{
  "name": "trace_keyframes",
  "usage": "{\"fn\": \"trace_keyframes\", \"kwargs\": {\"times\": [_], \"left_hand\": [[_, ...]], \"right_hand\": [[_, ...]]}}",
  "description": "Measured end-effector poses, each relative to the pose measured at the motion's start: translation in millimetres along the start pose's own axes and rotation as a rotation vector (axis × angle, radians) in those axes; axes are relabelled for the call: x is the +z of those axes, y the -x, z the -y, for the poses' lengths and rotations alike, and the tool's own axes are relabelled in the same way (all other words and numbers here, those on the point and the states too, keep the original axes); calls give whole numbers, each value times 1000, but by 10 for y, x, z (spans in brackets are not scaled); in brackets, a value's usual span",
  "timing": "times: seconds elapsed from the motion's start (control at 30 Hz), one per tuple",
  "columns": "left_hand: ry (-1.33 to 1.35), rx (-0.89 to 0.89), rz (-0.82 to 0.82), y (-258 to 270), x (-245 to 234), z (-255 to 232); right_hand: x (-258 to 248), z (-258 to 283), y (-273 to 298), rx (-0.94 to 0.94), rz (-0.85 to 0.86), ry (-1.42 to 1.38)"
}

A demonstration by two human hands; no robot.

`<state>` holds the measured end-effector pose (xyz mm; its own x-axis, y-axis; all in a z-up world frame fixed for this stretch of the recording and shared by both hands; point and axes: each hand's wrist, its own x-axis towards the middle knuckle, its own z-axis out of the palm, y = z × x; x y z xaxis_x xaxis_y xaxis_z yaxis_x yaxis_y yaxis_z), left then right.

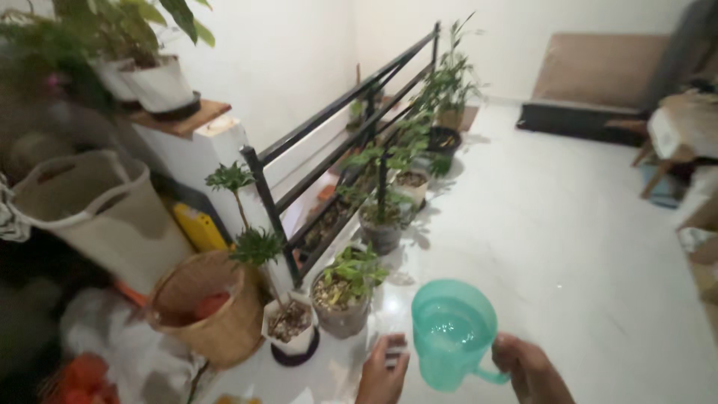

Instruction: The person fills a teal cup with water from a bathroom tap, carries it to a staircase area, and waters several potted plants placed on the railing. The person repeats this process by returning to the bathroom to refill the cup and watering additional plants.

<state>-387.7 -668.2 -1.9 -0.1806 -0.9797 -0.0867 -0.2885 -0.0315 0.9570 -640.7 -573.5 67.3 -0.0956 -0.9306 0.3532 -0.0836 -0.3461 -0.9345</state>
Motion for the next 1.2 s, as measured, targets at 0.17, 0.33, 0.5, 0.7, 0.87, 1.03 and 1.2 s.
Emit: {"fn": "trace_keyframes", "kwargs": {"times": [0.17,0.33,0.5,0.7,0.87,1.03,1.2], "left_hand": [[117,88,-31,-1489,159,-399],[145,63,-100,-3042,353,-883],[104,48,-280,-4534,493,-1214],[173,127,-468,-6067,337,-1616],[51,73,-665,-7064,-280,-1905],[-224,332,-936,-8090,-1093,-2085],[-503,369,-1080,-8912,-1799,-1847]], "right_hand": [[-511,-545,-1827,623,-146,-304],[-1010,-917,-3527,521,24,-303],[-1355,-1399,-5396,515,178,-317],[-1280,-1808,-7545,-41,503,-100],[-970,-1923,-9330,-154,586,152],[-388,-1733,-11111,-420,904,-101],[375,-1516,-12357,319,789,-436]]}}
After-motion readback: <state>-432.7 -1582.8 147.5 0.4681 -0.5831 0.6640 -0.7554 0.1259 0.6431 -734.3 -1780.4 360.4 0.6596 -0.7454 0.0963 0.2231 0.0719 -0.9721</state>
